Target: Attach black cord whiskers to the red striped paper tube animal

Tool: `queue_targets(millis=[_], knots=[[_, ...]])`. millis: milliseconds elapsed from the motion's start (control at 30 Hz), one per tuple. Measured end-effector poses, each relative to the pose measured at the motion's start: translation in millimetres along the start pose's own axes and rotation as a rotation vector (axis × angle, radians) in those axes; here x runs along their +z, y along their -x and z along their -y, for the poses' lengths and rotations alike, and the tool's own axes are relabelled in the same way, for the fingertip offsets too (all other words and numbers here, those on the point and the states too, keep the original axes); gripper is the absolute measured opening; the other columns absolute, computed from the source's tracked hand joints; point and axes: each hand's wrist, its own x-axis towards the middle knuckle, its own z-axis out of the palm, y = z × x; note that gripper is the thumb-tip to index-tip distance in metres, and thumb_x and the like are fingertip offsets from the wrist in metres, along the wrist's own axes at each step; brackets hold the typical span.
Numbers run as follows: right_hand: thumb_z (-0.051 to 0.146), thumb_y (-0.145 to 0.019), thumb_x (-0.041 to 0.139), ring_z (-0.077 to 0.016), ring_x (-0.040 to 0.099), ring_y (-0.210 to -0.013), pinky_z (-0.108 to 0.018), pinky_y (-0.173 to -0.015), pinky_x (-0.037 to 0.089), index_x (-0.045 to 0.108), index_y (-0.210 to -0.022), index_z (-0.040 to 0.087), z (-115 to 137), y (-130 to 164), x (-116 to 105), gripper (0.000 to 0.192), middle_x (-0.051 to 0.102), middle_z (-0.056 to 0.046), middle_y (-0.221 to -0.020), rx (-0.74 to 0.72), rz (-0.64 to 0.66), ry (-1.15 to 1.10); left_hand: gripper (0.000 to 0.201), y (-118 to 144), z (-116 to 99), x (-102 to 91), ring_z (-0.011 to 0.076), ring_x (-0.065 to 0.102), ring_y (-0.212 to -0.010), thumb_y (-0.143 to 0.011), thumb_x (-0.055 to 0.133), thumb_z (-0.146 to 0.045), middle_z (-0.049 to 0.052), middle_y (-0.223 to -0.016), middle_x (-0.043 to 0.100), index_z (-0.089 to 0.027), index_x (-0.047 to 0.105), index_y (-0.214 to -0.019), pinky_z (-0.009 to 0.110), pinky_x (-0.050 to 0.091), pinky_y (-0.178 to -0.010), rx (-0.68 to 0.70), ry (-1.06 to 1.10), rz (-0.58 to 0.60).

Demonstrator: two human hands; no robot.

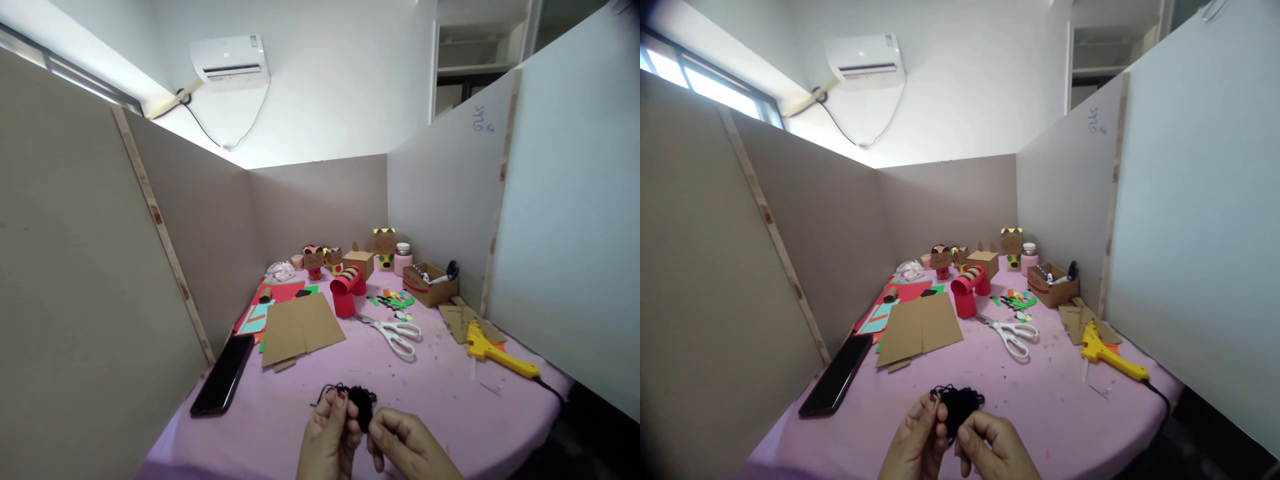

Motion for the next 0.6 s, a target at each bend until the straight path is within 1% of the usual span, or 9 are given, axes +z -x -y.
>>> queue_targets(millis=[167,233,267,300,333,433,500,533,600], knots=[[0.052,-0.083,0.043,-0.0176,0.057,-0.066,-0.028,-0.068,0.044,0.059,-0.063,0.018,-2.9,2.3,-5.9,0.043,0.061,-0.002,-0.064,-0.05,-0.05,0.171,0.032,0.3,-5.7,-0.4,0.0018,0.052,-0.04,-0.046,0.085,-0.024,-0.005,-0.052,0.059,-0.013,0.058,-0.06,0.01,0.043,-0.041,0.056,0.004,-0.057],[0.047,-0.086,0.039,-0.0185,0.061,-0.075,-0.027,-0.072,0.047,0.062,-0.071,0.018,-6.3,-3.0,-15.2,0.039,0.066,-0.003,-0.074,-0.109,-0.124,0.336,0.03,0.9,-8.2,-0.2,0.0019,0.052,-0.04,-0.047,0.084,-0.022,-0.005,-0.053,0.06,-0.013,0.058,-0.06,0.009,0.043,-0.041,0.062,-0.012,-0.067],[0.045,-0.088,0.038,-0.0185,0.062,-0.081,-0.026,-0.075,0.047,0.062,-0.079,0.019,-8.8,-8.4,-23.0,0.037,0.067,-0.004,-0.082,-0.133,-0.182,0.434,0.03,1.1,-9.4,-0.2,0.0019,0.052,-0.04,-0.048,0.084,-0.022,-0.005,-0.053,0.06,-0.013,0.058,-0.06,0.009,0.043,-0.041,0.067,-0.019,-0.071],[0.042,-0.089,0.035,-0.0177,0.061,-0.088,-0.025,-0.079,0.047,0.062,-0.087,0.02,-11.8,-15.9,-33.0,0.035,0.067,-0.005,-0.09,-0.146,-0.265,0.589,0.03,1.1,-10.6,-0.3,0.002,0.052,-0.04,-0.048,0.084,-0.022,-0.005,-0.053,0.06,-0.013,0.058,-0.06,0.009,0.043,-0.041,0.073,-0.024,-0.074],[0.04,-0.09,0.035,-0.0184,0.058,-0.099,-0.026,-0.087,0.043,0.06,-0.095,0.019,-15.2,-25.2,-44.9,0.033,0.065,-0.006,-0.101,-0.133,-0.333,0.679,0.029,0.9,-11.7,-0.4,0.002,0.053,-0.04,-0.048,0.084,-0.022,-0.005,-0.053,0.06,-0.013,0.058,-0.061,0.009,0.044,-0.041,0.078,-0.027,-0.077],[0.026,-0.088,0.044,-0.0243,0.046,-0.115,-0.037,-0.098,0.035,0.051,-0.115,0.014,-28.5,-59.7,-85.3,0.031,0.053,-0.014,-0.122,-0.053,-0.448,0.852,0.028,-0.4,-14.6,-0.8,0.0025,0.054,-0.041,-0.049,0.083,-0.02,-0.004,-0.054,0.061,-0.013,0.059,-0.062,0.009,0.045,-0.042,0.086,-0.029,-0.089],[0.018,-0.083,0.052,-0.028,0.044,-0.116,-0.045,-0.098,0.033,0.048,-0.119,0.01,-39.1,-81.9,-107.6,0.037,0.049,-0.017,-0.125,0.024,-0.468,0.97,0.027,-1.6,-16.2,-1.2,0.0028,0.054,-0.041,-0.05,0.082,-0.018,-0.004,-0.054,0.061,-0.013,0.059,-0.064,0.009,0.046,-0.041,0.081,-0.027,-0.101],[0.019,-0.082,0.055,-0.0281,0.045,-0.115,-0.048,-0.096,0.034,0.048,-0.119,0.013,-44.5,-91.1,-115.6,0.038,0.049,-0.014,-0.126,0.06,-0.466,1.017,0.027,-2.2,-16.9,-1.7,0.0028,0.054,-0.041,-0.051,0.082,-0.018,-0.004,-0.054,0.061,-0.013,0.059,-0.063,0.009,0.045,-0.04,0.077,-0.027,-0.107],[0.023,-0.083,0.057,-0.0265,0.049,-0.11,-0.05,-0.092,0.038,0.05,-0.117,0.017,-54.6,-104.0,-125.0,0.035,0.051,-0.009,-0.123,0.127,-0.443,1.091,0.025,-3.3,-18.4,-3.1,0.0025,0.054,-0.04,-0.053,0.081,-0.016,-0.004,-0.054,0.061,-0.013,0.058,-0.063,0.009,0.045,-0.039,0.067,-0.026,-0.114]])
